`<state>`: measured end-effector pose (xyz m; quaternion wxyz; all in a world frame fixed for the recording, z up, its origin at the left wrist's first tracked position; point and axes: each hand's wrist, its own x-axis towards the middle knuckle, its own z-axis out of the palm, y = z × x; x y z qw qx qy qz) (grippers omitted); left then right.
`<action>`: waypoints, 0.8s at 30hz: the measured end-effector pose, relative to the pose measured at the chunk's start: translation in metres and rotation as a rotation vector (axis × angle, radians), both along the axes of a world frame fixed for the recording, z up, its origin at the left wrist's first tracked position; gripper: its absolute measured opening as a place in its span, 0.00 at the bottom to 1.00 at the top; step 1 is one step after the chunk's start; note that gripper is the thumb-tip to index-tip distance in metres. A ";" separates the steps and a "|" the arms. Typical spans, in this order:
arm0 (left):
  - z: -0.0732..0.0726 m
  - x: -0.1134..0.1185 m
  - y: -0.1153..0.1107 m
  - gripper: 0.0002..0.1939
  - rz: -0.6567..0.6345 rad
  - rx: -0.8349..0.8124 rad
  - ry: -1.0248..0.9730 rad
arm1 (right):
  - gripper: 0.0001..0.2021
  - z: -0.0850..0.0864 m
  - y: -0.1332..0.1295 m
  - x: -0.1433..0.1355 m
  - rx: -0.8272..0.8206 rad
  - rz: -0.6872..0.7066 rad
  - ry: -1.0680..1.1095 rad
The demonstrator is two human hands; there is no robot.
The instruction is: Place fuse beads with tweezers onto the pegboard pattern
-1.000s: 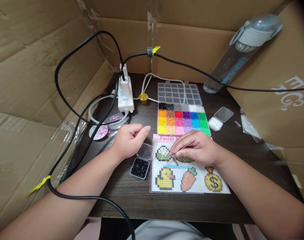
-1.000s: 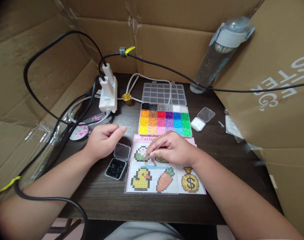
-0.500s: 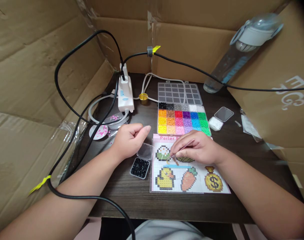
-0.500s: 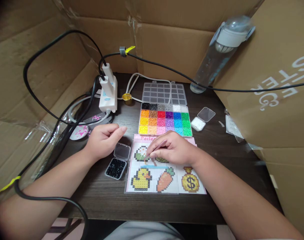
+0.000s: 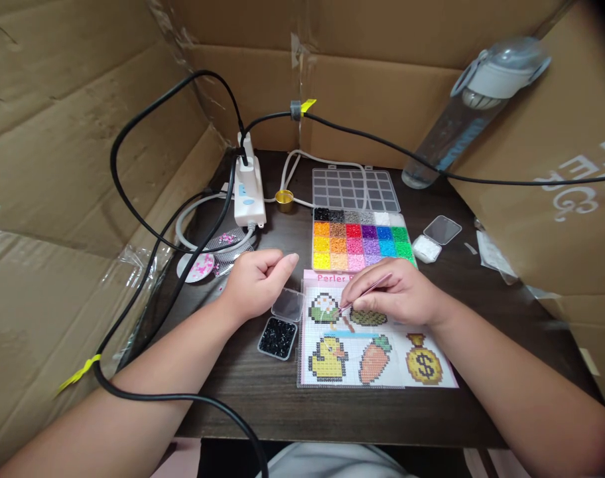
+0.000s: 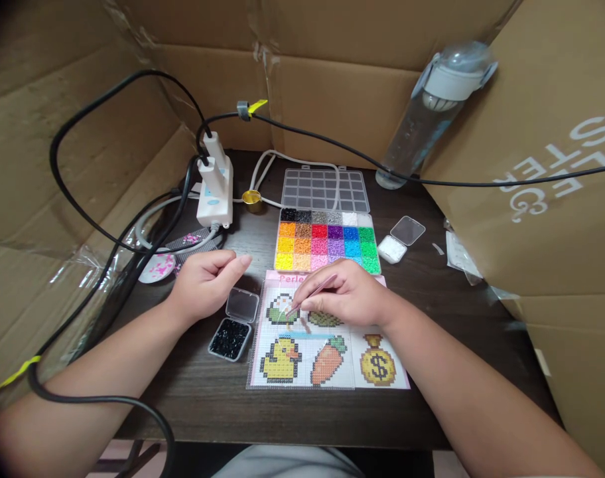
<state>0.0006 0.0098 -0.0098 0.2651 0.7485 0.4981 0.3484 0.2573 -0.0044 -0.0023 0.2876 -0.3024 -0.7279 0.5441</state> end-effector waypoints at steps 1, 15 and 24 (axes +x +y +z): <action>0.000 0.000 0.000 0.25 0.000 0.001 -0.001 | 0.06 0.000 0.000 0.000 0.000 -0.011 -0.002; -0.001 0.000 0.000 0.25 -0.001 0.002 -0.004 | 0.07 -0.004 -0.003 -0.003 -0.017 0.028 -0.064; 0.003 0.001 0.001 0.24 -0.004 0.005 0.002 | 0.04 0.008 0.002 0.006 0.048 -0.224 0.008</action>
